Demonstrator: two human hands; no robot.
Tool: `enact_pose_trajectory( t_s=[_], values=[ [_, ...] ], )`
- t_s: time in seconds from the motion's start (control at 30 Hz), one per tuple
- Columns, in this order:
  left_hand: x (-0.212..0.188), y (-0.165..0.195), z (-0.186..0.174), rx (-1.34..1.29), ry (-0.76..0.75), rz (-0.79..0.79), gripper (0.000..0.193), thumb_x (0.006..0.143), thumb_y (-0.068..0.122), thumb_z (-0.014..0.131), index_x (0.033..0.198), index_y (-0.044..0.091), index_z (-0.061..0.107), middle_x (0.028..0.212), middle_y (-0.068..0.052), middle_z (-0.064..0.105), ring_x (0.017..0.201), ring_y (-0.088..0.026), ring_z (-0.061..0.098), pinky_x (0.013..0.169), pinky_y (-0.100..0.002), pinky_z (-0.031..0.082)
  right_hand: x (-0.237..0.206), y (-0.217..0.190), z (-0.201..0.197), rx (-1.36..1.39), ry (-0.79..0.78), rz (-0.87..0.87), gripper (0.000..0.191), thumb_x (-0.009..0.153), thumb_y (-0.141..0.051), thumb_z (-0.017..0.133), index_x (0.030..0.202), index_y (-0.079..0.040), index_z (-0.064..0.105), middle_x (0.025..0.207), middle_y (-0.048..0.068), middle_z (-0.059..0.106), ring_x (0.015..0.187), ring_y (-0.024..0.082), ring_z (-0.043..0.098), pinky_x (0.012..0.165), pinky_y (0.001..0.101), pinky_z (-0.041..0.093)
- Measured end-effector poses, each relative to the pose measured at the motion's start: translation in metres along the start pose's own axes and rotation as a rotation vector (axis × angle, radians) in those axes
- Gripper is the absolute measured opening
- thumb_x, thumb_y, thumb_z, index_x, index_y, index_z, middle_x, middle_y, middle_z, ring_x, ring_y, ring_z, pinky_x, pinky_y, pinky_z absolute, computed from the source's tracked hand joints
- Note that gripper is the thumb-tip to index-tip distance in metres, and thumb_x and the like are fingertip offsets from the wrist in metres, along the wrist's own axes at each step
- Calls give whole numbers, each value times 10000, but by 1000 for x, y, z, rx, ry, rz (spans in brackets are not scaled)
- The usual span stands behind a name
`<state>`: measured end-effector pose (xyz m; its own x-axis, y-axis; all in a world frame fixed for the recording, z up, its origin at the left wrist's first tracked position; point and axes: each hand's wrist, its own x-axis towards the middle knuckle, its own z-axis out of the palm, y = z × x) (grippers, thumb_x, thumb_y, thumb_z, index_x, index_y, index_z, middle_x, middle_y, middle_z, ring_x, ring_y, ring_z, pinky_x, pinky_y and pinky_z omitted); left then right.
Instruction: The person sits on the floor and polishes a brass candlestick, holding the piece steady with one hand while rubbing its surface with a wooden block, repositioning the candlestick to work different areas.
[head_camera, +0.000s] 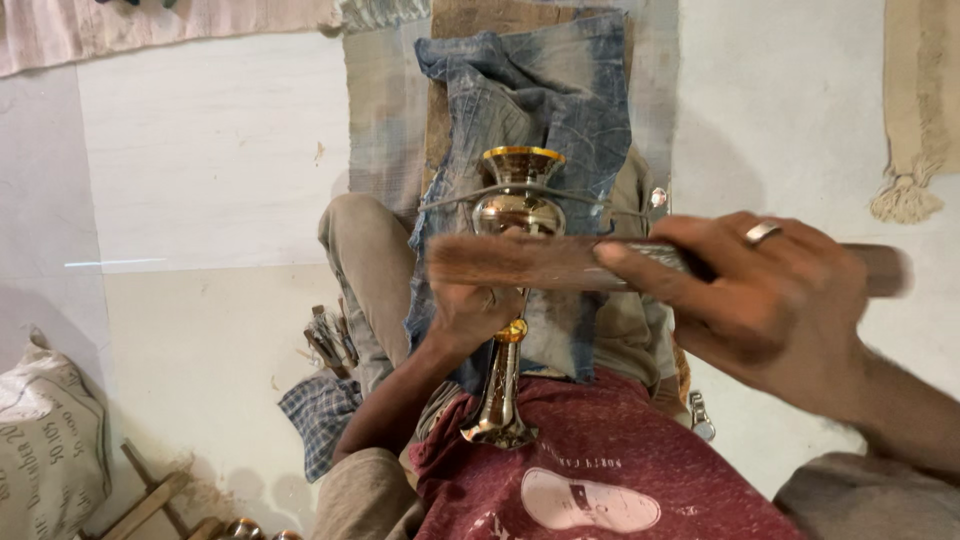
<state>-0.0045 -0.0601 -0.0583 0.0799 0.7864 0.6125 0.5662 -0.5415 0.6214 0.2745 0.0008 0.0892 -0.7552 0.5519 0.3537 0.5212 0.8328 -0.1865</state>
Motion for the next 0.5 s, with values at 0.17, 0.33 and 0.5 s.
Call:
enact_pose_trajectory(
  t_s=[0.17, 0.33, 0.5],
  values=[
    [6, 0, -5, 70, -193, -101, 216, 668, 43, 690, 880, 20, 723, 888, -81, 747, 720, -155, 702, 610, -344, 576, -2, -5, 1, 376, 209, 205, 536, 789, -23, 731, 1318, -56, 653, 1106, 164, 710, 740, 147, 678, 583, 311, 575],
    [27, 11, -17, 30, -276, 6, 292, 674, 63, 677, 964, 51, 712, 873, -52, 717, 757, -188, 696, 653, -366, 577, -11, -11, 12, 341, 237, 284, 563, 699, -3, 750, 1256, -60, 690, 1050, 152, 739, 668, 163, 675, 530, 330, 550],
    [48, 20, -23, 106, -418, 28, 352, 632, 26, 680, 979, 57, 736, 862, -84, 747, 684, -212, 704, 593, -382, 572, -28, -11, 29, 199, 80, 310, 625, 611, 54, 780, 1228, -45, 757, 1023, 149, 776, 654, 184, 666, 528, 350, 530]
  ],
)
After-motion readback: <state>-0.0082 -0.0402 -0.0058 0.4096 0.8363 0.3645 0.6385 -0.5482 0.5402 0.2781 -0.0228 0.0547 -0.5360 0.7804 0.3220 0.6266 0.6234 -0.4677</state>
